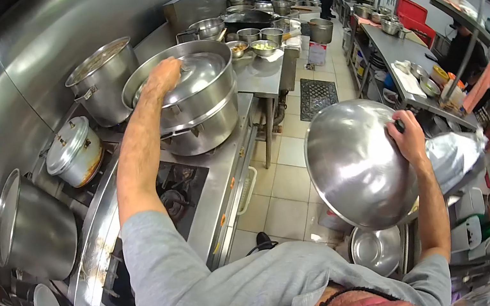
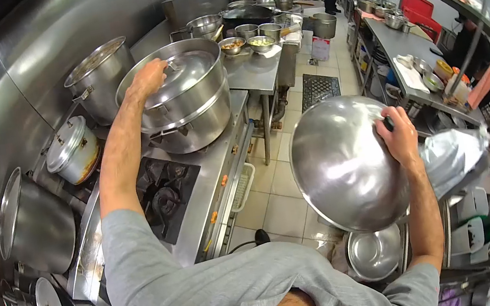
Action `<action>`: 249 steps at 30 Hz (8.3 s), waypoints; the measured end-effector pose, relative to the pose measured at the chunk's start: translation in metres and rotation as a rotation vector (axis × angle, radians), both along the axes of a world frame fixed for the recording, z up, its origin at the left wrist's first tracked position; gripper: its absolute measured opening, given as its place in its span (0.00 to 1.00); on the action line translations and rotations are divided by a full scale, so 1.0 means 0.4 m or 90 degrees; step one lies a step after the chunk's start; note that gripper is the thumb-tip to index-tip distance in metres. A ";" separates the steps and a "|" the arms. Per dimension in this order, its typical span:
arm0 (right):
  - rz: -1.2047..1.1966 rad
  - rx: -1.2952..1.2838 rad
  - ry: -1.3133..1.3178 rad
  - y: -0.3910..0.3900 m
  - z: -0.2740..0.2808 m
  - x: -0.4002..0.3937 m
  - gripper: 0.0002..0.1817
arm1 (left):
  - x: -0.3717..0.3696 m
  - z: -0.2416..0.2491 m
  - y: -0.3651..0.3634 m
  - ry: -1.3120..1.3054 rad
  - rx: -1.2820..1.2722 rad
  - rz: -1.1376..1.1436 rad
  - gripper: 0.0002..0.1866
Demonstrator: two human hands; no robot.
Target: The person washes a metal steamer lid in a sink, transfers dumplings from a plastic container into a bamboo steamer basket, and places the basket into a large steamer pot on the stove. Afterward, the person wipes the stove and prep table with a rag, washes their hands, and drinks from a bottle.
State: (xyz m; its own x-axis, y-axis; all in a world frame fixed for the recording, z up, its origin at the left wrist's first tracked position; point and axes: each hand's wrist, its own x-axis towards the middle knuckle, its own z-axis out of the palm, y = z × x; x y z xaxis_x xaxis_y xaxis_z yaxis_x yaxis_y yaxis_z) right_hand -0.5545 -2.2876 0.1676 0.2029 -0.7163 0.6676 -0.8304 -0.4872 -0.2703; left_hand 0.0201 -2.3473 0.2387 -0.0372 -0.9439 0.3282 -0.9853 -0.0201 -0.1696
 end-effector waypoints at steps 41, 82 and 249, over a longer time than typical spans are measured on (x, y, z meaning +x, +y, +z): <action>0.363 -0.224 0.081 -0.892 0.533 0.883 0.17 | 0.314 0.368 0.429 0.131 0.058 0.319 0.14; 0.630 -0.027 0.171 -0.674 0.359 1.460 0.18 | 0.347 -0.643 1.216 0.251 0.289 0.629 0.16; -1.385 -0.089 -0.997 6.360 -1.371 0.605 0.07 | -2.397 -0.255 6.015 -0.010 0.373 -1.583 0.26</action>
